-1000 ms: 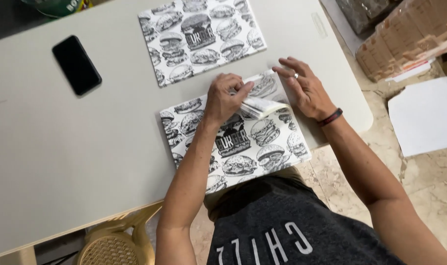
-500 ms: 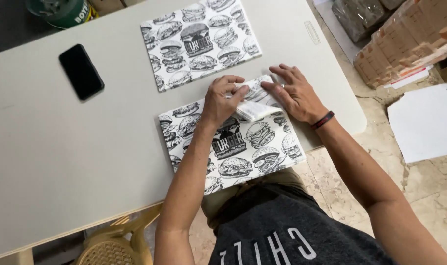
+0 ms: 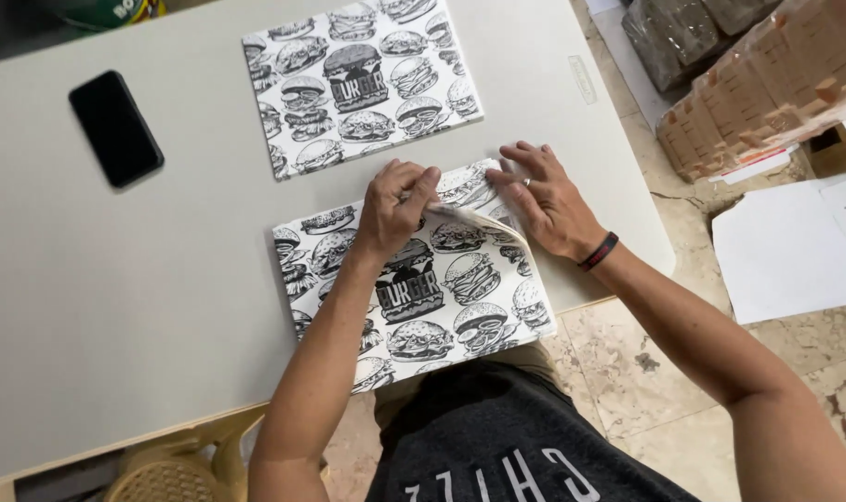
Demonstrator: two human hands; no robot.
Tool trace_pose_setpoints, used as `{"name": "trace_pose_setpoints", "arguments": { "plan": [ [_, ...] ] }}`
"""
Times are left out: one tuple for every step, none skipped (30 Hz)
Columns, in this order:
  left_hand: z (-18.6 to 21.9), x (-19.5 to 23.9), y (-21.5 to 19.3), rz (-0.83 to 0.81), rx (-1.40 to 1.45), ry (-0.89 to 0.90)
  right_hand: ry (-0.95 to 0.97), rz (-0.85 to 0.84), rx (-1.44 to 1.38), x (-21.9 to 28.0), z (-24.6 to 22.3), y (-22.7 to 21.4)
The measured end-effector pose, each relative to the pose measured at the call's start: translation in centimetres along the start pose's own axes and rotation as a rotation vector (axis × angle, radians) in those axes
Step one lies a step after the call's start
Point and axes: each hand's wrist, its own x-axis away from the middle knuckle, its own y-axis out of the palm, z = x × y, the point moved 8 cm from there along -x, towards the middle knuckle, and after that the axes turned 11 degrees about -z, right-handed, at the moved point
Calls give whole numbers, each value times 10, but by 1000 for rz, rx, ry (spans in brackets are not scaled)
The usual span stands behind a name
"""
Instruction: Folding the corners of burger wrapping papers to prepare them for use.
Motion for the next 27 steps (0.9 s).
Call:
{"name": "trace_pose_setpoints", "arguments": {
  "plan": [
    [6,3,-2,11,4,-14,-4,-17,-5,0,3,3],
    [17,3,-4,-6,-23,11,-4,-13,21,0,6,3],
    [28,2,-5,-24,-49,36,-4,-9,48,0,9,3],
    [28,-1,-6,-19,-44,33,-4,-16,51,-3,9,2],
    [29,-3,-6,-18,-78,36,-19,-28,97,-5,7,1],
    [30,1,-4,-25,-107,28,-25,-45,134,-1,3,5],
    [32,3,-1,-29,-97,16,-16,-57,127,0,1,6],
    [36,0,-2,-18,-131,30,-31,-53,152,-2,-1,5],
    [40,-1,-4,-7,-166,44,-47,-49,176,-5,-5,4],
    [36,-2,-4,0,-177,56,-59,-38,183,-6,-2,4],
    [31,-2,-5,11,-177,56,-64,-40,192,-7,1,5],
    [25,3,-1,14,-170,43,-58,-51,191,-1,3,11],
    [21,0,0,13,-172,42,-58,-50,189,-3,5,8],
    [19,2,0,37,-144,64,-66,-32,143,-3,5,6],
    [17,4,-1,62,-116,85,-73,-15,97,-3,6,5],
    [19,4,-3,56,-115,78,-68,-16,90,-3,7,4],
    [18,4,-6,53,-64,48,-55,-2,52,-3,10,2],
    [18,3,-8,49,-12,18,-41,12,14,-2,12,0],
    [16,6,-5,42,-11,11,-34,12,7,0,11,2],
    [15,4,-4,35,-2,20,-17,18,-2,-1,12,2],
    [15,2,-3,28,7,28,1,24,-12,-2,12,1],
    [19,1,-6,30,10,26,2,20,-11,-2,12,1],
    [23,0,-7,13,8,14,-3,16,4,-3,11,1],
    [27,-1,-8,1,11,2,-10,9,23,-3,10,-1],
    [28,0,-7,7,17,1,-11,1,28,-3,8,0],
    [31,0,-8,12,-18,9,3,-5,33,-3,7,0],
    [34,-1,-8,17,-54,17,17,-11,37,-4,7,1]
  ]
}}
